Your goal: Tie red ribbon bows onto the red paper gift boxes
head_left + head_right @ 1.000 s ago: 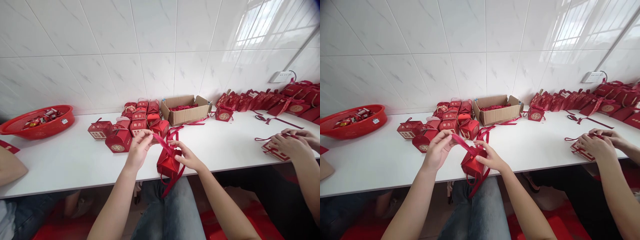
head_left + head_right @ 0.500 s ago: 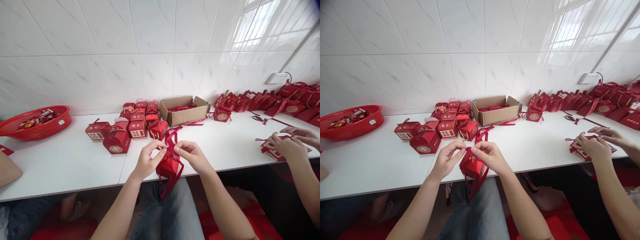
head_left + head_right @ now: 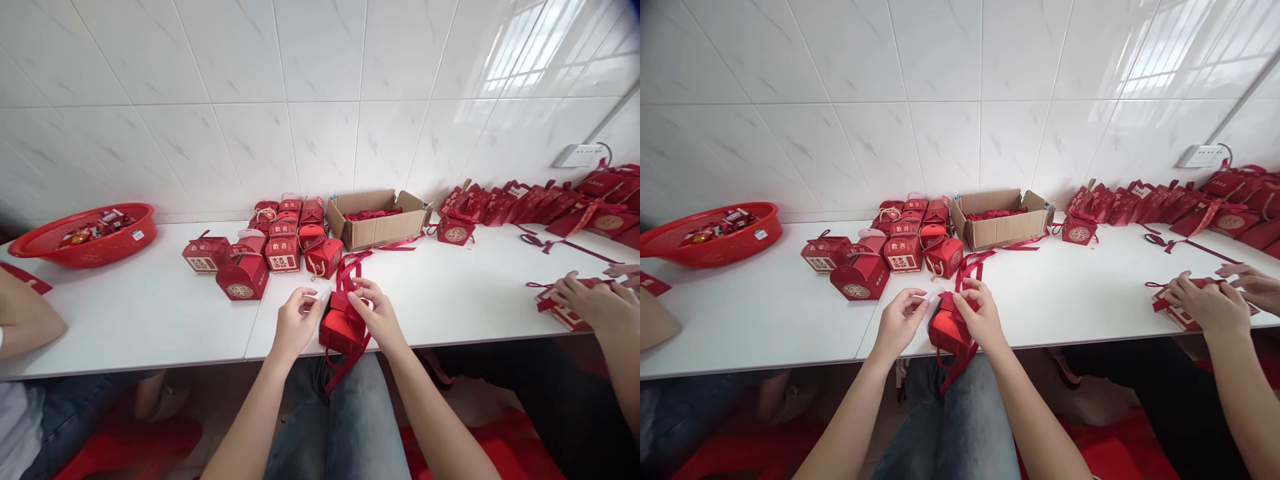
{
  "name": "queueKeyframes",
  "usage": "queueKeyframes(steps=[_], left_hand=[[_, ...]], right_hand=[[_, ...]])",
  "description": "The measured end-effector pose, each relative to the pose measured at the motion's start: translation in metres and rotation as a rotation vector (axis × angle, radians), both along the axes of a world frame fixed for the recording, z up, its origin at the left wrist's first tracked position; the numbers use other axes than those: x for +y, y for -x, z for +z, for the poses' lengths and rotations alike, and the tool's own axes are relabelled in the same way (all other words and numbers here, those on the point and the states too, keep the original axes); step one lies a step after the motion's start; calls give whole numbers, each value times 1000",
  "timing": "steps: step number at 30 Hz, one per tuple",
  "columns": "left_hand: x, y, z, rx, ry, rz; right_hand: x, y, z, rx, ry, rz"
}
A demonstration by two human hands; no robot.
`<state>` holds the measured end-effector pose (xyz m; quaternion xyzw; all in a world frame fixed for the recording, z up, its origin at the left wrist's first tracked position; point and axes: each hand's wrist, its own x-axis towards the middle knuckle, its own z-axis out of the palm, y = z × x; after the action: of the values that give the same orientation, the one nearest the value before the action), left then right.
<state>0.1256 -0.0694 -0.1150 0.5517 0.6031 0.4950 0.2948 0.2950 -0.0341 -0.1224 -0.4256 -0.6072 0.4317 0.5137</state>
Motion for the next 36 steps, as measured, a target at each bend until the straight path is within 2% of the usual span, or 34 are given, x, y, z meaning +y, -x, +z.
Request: queueKeyframes(steps=[6,12,25,32,36], left_hand=[[-3,1,6,-171,94,37],[-3,0,6,-176,95,27],[0,2,-3,-122,71,-76],[8,4,0,-97,47,-107],[11,2,7,-169,71,-113]], right_hand=[[-1,21,-9,-184,-31,-103],[-2,27,-9,-314,-31,-159],[-3,32,-5,-470,-45,-105],[-3,29,-1,-501,-15,-68],[-3,28,0,-484,-34,-58]])
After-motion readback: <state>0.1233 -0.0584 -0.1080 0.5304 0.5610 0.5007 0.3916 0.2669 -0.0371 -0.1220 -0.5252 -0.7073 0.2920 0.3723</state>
